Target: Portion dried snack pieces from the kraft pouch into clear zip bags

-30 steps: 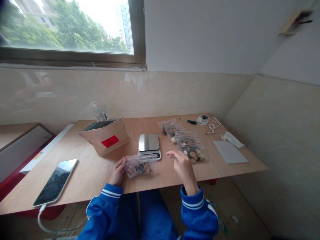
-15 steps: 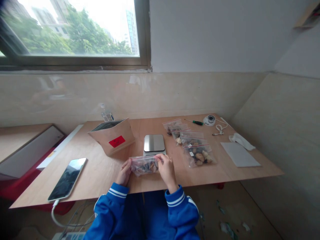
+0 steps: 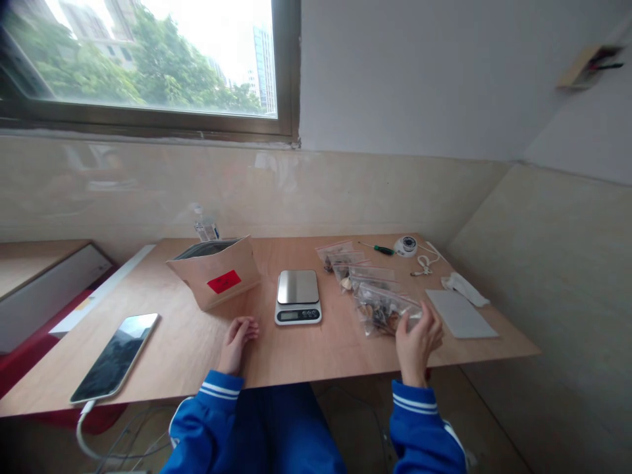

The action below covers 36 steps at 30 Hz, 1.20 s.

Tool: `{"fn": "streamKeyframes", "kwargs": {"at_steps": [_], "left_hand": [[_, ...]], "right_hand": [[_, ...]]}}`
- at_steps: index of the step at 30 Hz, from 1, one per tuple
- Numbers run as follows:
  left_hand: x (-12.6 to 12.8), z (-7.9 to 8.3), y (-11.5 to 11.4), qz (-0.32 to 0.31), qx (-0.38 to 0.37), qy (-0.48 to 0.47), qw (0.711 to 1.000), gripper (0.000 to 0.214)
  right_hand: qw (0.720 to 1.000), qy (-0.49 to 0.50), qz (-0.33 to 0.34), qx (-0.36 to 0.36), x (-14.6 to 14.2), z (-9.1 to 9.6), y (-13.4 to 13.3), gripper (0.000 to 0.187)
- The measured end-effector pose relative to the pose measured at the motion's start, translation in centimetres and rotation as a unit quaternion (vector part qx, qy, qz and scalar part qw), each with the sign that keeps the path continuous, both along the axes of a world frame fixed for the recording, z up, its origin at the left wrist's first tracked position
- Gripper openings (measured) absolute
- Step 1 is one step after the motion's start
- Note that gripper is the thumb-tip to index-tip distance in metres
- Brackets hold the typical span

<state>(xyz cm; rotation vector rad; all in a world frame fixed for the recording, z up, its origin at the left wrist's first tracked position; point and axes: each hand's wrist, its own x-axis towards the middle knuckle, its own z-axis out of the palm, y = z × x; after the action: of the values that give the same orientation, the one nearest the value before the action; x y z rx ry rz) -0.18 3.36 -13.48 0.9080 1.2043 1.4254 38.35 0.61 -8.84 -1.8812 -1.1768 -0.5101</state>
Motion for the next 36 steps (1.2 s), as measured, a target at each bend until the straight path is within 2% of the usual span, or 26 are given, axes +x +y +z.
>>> {"fn": "streamKeyframes", "kwargs": {"at_steps": [3,6,8,10,12,14,17,19,24,27,32,36], "left_hand": [[-1.6,-0.4,-0.2,0.143,0.037,0.118,0.982,0.044],[-4.8,0.3,0.9,0.272,0.042,0.246,0.929,0.067],[-7.4,1.1,2.4,0.288,0.048,0.314,0.903,0.086],[-9.8,1.8,4.4,0.287,0.054,0.331,0.898,0.1],[-11.6,2.1,6.5,0.254,0.049,0.308,0.916,0.109],[-12.6,2.0,8.3,0.181,0.059,0.266,0.945,0.109],[-12.6,1.4,10.2,0.062,0.057,0.191,0.978,0.095],[-12.0,1.3,10.6,0.023,0.057,0.172,0.983,0.087],[-9.3,1.9,10.0,-0.01,0.044,0.151,0.988,0.068],[-8.2,2.3,9.4,-0.04,0.036,0.138,0.989,0.066],[-7.7,2.4,9.0,-0.057,0.041,0.113,0.991,0.063],[-7.7,1.5,8.9,-0.064,0.046,0.138,0.987,0.065]], "right_hand": [[0.999,-0.013,0.041,-0.021,-1.3,-3.1,0.6,0.049],[0.997,-0.011,0.067,-0.032,-1.9,-5.6,1.7,0.048],[0.997,-0.005,0.071,-0.023,-1.7,-6.5,2.2,0.048],[0.997,0.0,0.071,-0.016,-1.3,-6.8,2.5,0.047],[0.997,0.004,0.072,-0.01,-1.1,-6.8,2.5,0.046],[0.997,0.006,0.078,-0.007,-1.0,-6.7,2.4,0.046],[0.996,0.007,0.087,-0.007,-1.0,-6.6,2.1,0.045],[0.996,0.005,0.088,-0.008,-1.0,-6.6,2.1,0.044],[0.997,0.002,0.082,-0.009,-0.9,-6.6,2.1,0.043],[0.996,0.002,0.086,-0.004,-1.0,-6.6,2.2,0.042],[0.994,0.037,0.098,0.041,-0.9,-6.3,1.9,0.045],[0.995,0.008,0.085,0.055,0.6,-5.2,1.5,0.042]]}}
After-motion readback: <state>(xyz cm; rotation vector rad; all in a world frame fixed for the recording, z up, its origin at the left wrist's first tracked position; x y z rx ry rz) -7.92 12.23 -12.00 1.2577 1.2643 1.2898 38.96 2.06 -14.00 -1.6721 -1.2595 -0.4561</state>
